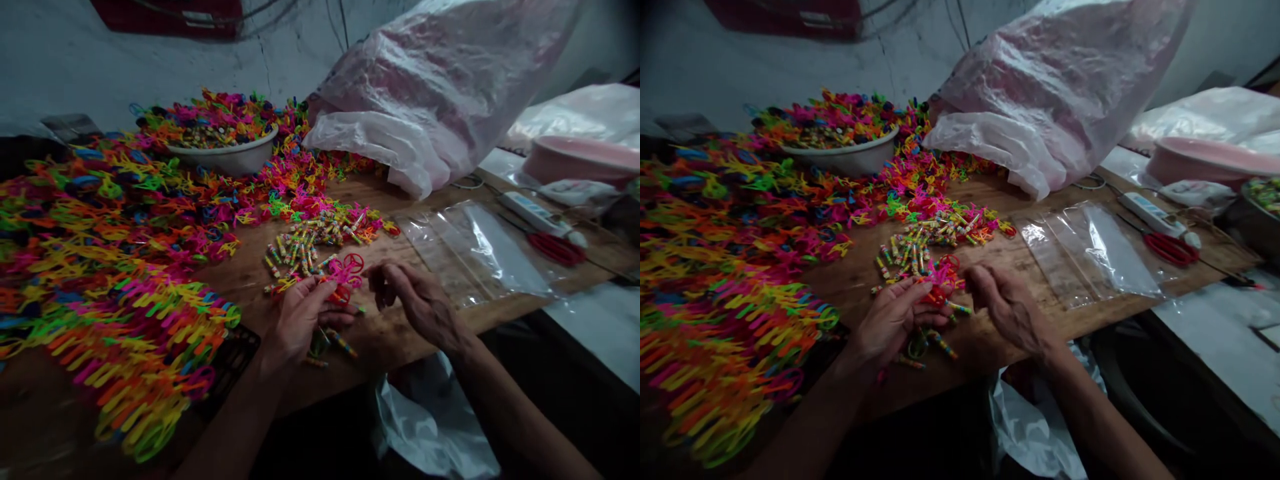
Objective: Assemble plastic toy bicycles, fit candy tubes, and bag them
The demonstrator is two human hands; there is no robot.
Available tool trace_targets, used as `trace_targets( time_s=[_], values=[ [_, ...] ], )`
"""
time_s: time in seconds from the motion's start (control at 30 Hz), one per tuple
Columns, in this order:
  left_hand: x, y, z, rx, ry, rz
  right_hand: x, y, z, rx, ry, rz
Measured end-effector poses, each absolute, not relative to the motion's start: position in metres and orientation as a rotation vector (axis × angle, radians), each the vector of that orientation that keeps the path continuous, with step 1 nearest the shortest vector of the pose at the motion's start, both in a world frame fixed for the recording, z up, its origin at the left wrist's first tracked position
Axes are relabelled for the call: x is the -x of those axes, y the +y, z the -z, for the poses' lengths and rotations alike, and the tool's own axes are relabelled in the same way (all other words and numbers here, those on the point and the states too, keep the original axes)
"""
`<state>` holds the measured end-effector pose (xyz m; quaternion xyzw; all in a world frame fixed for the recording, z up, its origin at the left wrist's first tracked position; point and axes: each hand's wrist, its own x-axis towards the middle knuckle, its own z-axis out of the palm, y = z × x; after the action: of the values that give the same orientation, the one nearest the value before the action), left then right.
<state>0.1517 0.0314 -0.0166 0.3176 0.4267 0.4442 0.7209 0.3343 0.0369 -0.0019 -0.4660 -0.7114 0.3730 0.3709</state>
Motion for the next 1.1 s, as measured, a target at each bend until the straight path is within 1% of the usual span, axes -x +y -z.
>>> trace_targets(
  time_s=[0.1,0.17,0.33,0.4,0.57,0.83,1.03,1.1],
  values=[
    [-0.151,0.03,0.02,-0.618,0.931,-1.003,-0.338,0.035,0.012,1.309,-1.583,-0.879],
    [-0.151,0.028,0.021,-0.591,0.905,-1.011,-0.335,0.031,0.016,1.348,-1.465,-0.886],
    [-0.151,0.021,0.019,-0.571,0.843,-0.996,-0.321,0.018,0.021,1.244,-1.254,-1.119],
    [-0.151,0.018,0.017,-0.595,0.855,-0.98,-0.318,0.014,0.023,1.189,-1.278,-1.162],
    [-0.152,0.012,0.016,-0.63,0.848,-0.942,-0.316,0.009,0.026,1.177,-1.367,-1.024],
    [-0.153,0.013,0.015,-0.652,0.801,-0.904,-0.313,0.008,0.038,1.135,-1.426,-1.009],
    [-0.157,0.015,0.014,-0.562,0.74,-0.862,-0.309,0.003,0.043,1.033,-1.408,-1.078],
    [-0.156,0.014,0.015,-0.491,0.694,-0.831,-0.307,0.0,0.045,1.041,-1.424,-0.996]
  ],
)
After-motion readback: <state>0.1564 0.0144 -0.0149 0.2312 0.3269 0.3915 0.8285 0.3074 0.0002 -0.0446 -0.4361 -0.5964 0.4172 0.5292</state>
